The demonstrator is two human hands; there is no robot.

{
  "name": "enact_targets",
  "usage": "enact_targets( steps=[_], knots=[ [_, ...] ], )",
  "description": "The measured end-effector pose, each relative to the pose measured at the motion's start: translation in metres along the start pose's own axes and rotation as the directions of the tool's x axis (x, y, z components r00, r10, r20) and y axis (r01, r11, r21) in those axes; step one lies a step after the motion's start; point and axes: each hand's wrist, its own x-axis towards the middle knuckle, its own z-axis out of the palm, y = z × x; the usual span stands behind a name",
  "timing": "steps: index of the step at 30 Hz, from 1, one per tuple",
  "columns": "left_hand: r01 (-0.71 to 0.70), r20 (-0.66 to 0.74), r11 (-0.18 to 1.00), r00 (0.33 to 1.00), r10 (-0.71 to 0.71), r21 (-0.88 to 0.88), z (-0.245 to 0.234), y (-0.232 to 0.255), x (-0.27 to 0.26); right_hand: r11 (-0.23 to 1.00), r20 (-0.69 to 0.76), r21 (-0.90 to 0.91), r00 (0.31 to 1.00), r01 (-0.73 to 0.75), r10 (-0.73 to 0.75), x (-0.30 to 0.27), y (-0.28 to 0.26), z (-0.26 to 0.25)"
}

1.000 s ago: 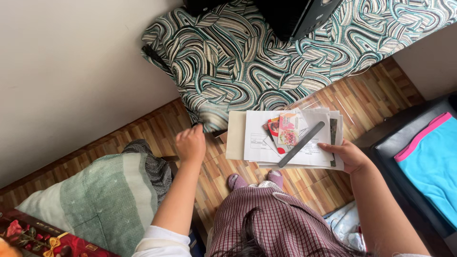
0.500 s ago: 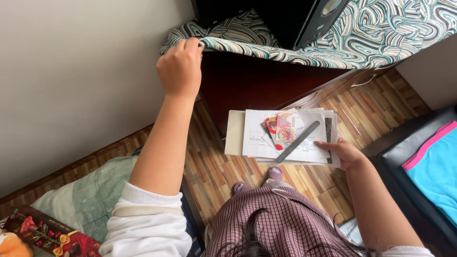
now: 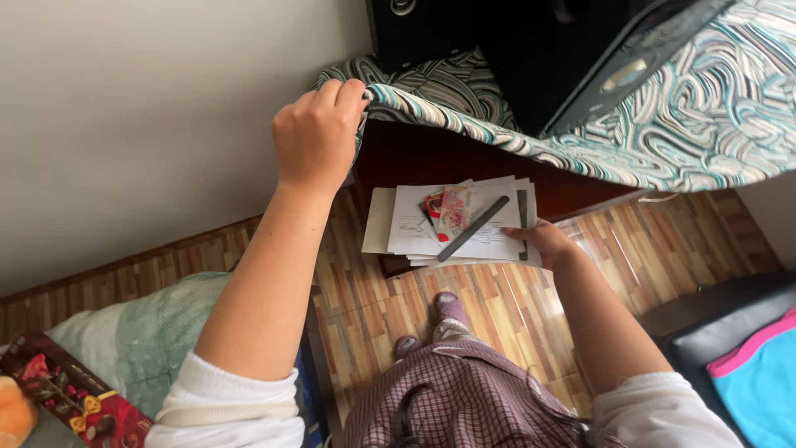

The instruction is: The person smooths a patterned cloth over a cabinet, tucks papers underneath it, wipes a stuffed animal with a cloth, and arranges stuffed animals on top of the speakers by hand.

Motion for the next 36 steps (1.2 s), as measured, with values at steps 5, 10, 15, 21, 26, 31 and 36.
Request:
enact_targets(
  steps=[5,10,15,21,26,31,36],
  knots=[
    [0.017,0.024,0.998,1.0,-0.018,0.063,0.001,-0.003,0.011,0.979,-0.042,-0.201,0.999,-0.04,0.032,0.049,-0.039,0.008],
    [0.027,0.023,0.998,0.999,-0.028,0.05,-0.001,-0.003,0.014,0.83,-0.164,-0.548,0.958,0.108,-0.233,0.069,-0.054,0.01],
    [0.036,0.039,0.996,0.998,-0.039,0.078,-0.004,0.001,0.014,0.076,0.018,-0.983,0.499,0.165,-0.866,0.036,-0.004,0.04],
    [0.039,0.048,0.996,0.998,-0.043,0.078,-0.009,0.005,0.011,-0.285,0.376,-0.925,0.701,0.251,-0.606,0.026,0.038,0.101],
    [0.034,0.059,0.991,0.997,-0.042,0.13,-0.015,0.007,0.006,-0.276,0.4,-0.916,0.69,0.29,-0.603,0.064,0.012,0.103],
    [0.046,0.071,0.989,0.996,-0.056,0.142,-0.019,0.01,0.001,-0.287,0.362,-0.928,0.753,0.237,-0.549,0.086,-0.018,0.096],
    [0.023,0.091,0.992,0.995,-0.035,0.128,-0.025,0.011,-0.007,-0.195,0.396,-0.914,0.683,0.355,-0.614,0.076,-0.026,0.082]
  ],
)
